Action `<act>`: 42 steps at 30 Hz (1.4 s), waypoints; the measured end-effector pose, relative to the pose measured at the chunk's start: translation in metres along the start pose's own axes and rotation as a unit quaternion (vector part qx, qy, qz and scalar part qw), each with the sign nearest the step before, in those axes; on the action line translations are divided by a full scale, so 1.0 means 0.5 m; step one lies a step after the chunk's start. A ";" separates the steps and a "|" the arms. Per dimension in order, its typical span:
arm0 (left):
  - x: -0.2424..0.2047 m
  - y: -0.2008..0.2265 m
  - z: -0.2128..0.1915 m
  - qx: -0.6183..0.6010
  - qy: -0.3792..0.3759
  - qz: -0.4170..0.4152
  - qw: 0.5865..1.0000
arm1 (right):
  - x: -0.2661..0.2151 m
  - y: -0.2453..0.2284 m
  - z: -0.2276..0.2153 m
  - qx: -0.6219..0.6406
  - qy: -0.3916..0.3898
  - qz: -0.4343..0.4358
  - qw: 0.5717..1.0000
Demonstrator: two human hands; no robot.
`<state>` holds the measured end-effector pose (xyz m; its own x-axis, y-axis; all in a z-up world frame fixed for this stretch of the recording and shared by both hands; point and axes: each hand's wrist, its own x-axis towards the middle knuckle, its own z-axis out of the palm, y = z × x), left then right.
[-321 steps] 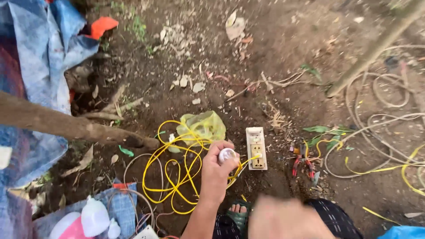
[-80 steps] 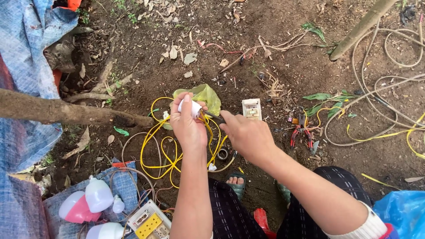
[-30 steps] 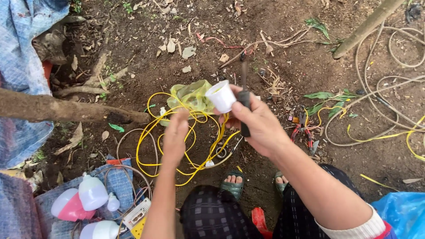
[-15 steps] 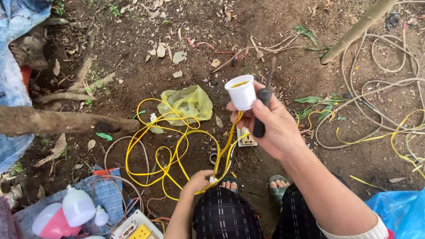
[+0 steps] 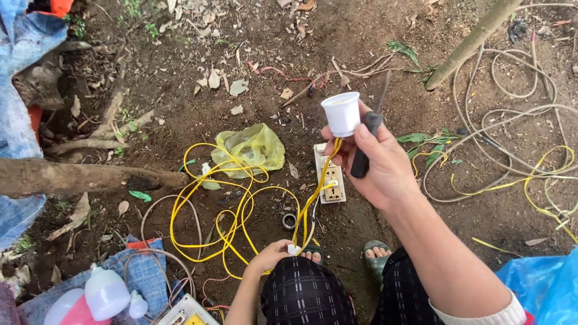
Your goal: Wiring a light bulb socket by stripping wires, connecting them to the terminals, and testing with a bulb.
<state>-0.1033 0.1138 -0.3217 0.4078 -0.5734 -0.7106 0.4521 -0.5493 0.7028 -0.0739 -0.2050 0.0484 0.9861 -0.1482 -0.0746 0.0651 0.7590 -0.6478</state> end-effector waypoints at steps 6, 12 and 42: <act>-0.018 0.044 0.021 0.014 0.114 0.005 0.993 | -0.017 -0.014 -0.002 -0.031 0.035 0.000 0.999; -0.020 0.134 -0.008 -0.019 0.285 0.094 0.954 | -0.022 -0.021 -0.020 -0.118 0.030 -0.013 0.992; -0.268 0.750 0.194 -0.117 0.146 0.489 0.852 | -0.049 -0.074 -0.036 -0.319 -0.003 -0.110 0.941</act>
<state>-0.0652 -0.0742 0.0403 0.8448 -0.4928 0.2086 -0.0856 0.2603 0.9617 -0.1034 -0.2409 0.0605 0.9604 -0.2522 0.1183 0.1655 0.1749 -0.9706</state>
